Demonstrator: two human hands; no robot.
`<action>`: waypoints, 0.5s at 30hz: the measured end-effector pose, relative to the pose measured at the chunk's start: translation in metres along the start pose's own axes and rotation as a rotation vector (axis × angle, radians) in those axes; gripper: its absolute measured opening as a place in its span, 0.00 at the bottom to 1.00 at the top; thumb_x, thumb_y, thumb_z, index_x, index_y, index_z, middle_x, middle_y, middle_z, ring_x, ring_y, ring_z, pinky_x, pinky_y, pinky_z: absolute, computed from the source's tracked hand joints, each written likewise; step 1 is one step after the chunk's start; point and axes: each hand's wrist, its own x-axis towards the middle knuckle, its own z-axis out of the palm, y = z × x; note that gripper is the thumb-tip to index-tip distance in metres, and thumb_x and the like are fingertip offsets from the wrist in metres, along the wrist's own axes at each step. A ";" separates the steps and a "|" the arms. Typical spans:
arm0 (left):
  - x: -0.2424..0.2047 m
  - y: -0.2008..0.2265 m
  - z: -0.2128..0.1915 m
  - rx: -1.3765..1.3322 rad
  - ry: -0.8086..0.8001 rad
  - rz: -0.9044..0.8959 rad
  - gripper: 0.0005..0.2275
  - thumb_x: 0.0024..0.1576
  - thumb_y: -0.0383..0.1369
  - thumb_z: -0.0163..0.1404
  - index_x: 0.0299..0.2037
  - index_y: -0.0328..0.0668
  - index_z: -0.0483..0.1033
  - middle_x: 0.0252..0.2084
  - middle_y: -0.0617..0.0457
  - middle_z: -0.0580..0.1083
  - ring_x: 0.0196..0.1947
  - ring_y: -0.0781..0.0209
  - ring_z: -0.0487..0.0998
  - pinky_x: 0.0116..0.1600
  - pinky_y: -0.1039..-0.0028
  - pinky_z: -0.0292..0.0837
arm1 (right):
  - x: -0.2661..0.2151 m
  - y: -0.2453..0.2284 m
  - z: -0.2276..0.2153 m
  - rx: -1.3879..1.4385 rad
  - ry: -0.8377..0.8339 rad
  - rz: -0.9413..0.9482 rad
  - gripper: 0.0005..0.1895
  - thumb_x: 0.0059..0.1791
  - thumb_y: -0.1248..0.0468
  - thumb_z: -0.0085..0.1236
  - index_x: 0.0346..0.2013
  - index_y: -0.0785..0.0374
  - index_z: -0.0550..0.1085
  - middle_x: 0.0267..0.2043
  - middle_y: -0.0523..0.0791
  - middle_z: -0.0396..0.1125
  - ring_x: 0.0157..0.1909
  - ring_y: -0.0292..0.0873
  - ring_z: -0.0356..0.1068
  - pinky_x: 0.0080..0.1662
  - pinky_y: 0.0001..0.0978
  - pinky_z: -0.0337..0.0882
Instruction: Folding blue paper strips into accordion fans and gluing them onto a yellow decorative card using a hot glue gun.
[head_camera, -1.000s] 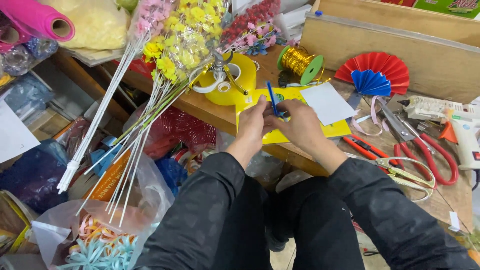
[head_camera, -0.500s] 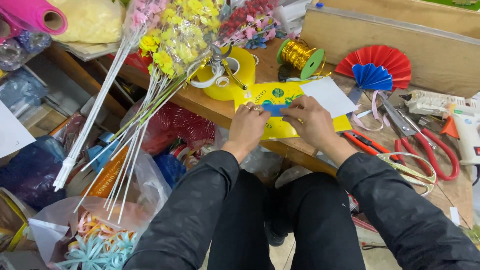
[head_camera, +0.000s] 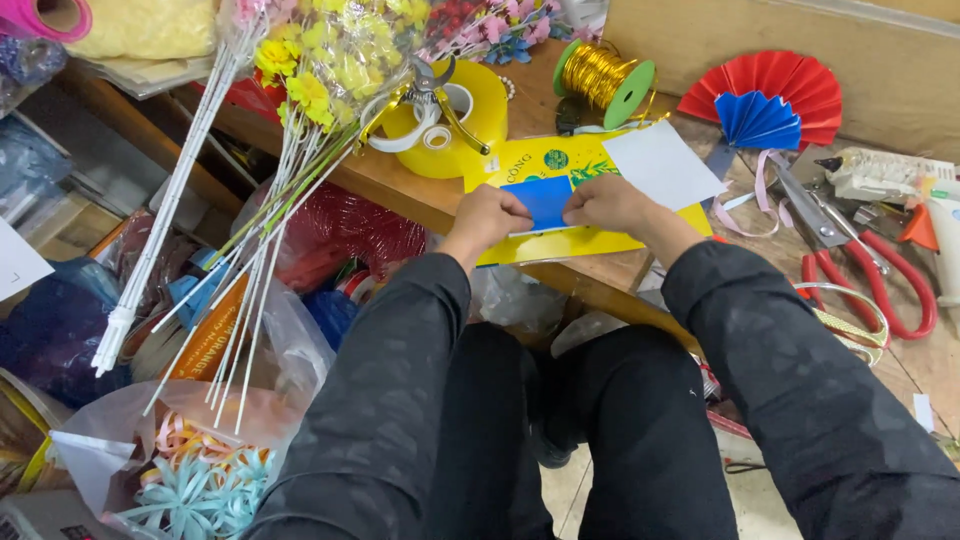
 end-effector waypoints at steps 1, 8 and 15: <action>0.005 -0.001 0.001 0.033 -0.011 -0.007 0.12 0.42 0.54 0.68 0.35 0.77 0.87 0.34 0.64 0.82 0.45 0.55 0.84 0.49 0.71 0.79 | -0.004 -0.009 -0.004 0.028 -0.016 0.072 0.14 0.49 0.62 0.66 0.49 0.59 0.83 0.46 0.53 0.74 0.54 0.54 0.74 0.58 0.46 0.70; -0.031 0.052 -0.032 0.035 -0.077 -0.139 0.11 0.45 0.40 0.70 0.39 0.60 0.89 0.42 0.46 0.82 0.53 0.41 0.82 0.58 0.64 0.77 | -0.003 -0.013 -0.003 0.074 -0.022 0.112 0.15 0.48 0.64 0.69 0.50 0.61 0.82 0.47 0.54 0.72 0.55 0.57 0.73 0.59 0.46 0.69; -0.035 0.057 -0.034 0.007 -0.106 -0.186 0.12 0.45 0.38 0.70 0.39 0.58 0.88 0.45 0.42 0.82 0.56 0.38 0.80 0.60 0.62 0.77 | -0.020 -0.027 -0.007 0.090 -0.054 0.111 0.17 0.49 0.64 0.67 0.52 0.63 0.82 0.49 0.55 0.72 0.58 0.55 0.72 0.62 0.48 0.67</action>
